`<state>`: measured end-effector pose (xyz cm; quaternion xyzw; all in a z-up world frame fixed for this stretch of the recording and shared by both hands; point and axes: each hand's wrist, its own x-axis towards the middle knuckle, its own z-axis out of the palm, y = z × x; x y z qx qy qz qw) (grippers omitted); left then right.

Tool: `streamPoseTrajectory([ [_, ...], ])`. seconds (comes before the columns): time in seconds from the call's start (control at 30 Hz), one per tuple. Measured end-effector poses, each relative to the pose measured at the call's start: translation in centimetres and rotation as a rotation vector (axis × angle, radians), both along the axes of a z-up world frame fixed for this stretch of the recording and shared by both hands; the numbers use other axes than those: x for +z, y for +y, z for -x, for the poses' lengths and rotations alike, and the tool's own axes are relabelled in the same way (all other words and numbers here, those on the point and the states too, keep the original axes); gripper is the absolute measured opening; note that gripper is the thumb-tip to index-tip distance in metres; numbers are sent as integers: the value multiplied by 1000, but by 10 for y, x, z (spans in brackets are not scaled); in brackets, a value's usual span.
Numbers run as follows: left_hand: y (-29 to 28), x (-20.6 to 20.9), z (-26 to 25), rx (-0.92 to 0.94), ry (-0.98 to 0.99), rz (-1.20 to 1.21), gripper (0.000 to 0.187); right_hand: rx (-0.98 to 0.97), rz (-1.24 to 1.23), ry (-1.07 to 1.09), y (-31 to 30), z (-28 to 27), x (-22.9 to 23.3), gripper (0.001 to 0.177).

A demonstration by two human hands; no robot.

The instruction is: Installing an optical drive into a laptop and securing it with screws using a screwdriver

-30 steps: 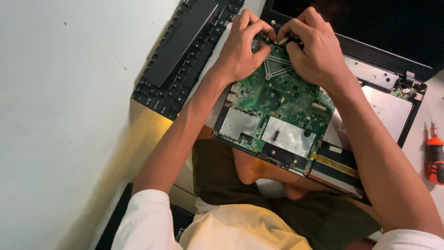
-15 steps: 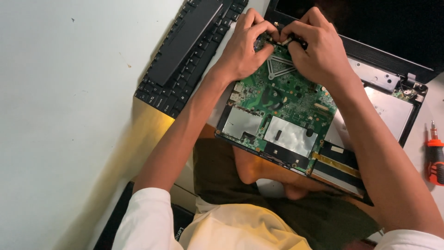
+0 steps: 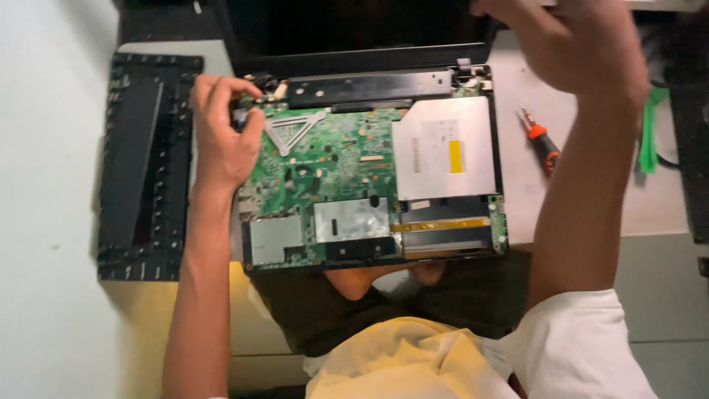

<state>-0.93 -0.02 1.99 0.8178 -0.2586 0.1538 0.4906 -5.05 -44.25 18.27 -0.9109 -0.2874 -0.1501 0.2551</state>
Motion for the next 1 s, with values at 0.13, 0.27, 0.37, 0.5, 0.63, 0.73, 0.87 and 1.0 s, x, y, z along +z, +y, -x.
streamPoseTrajectory([
  [0.13,-2,10,10,24,56,-64,24,-411,269,81,-92,60,-11,9],
  [0.27,-3,14,23,46,86,-149,24,-646,595,-117,-147,82,-77,46],
  [0.37,-7,15,34,70,76,-178,26,-685,817,-354,-160,77,-109,32],
  [0.5,-18,23,60,112,98,-186,25,-618,740,-406,-157,75,-105,16],
  [0.63,-25,27,80,186,103,-128,27,-497,412,-352,-155,72,-108,12],
  [0.73,-29,25,87,215,85,-103,28,-399,33,-237,-143,76,-102,8],
  [0.87,-28,21,88,239,66,-86,30,-377,-190,-132,-129,76,-95,15],
  [1.0,-30,19,88,313,64,-57,32,-281,-157,-55,-77,79,-78,16],
])
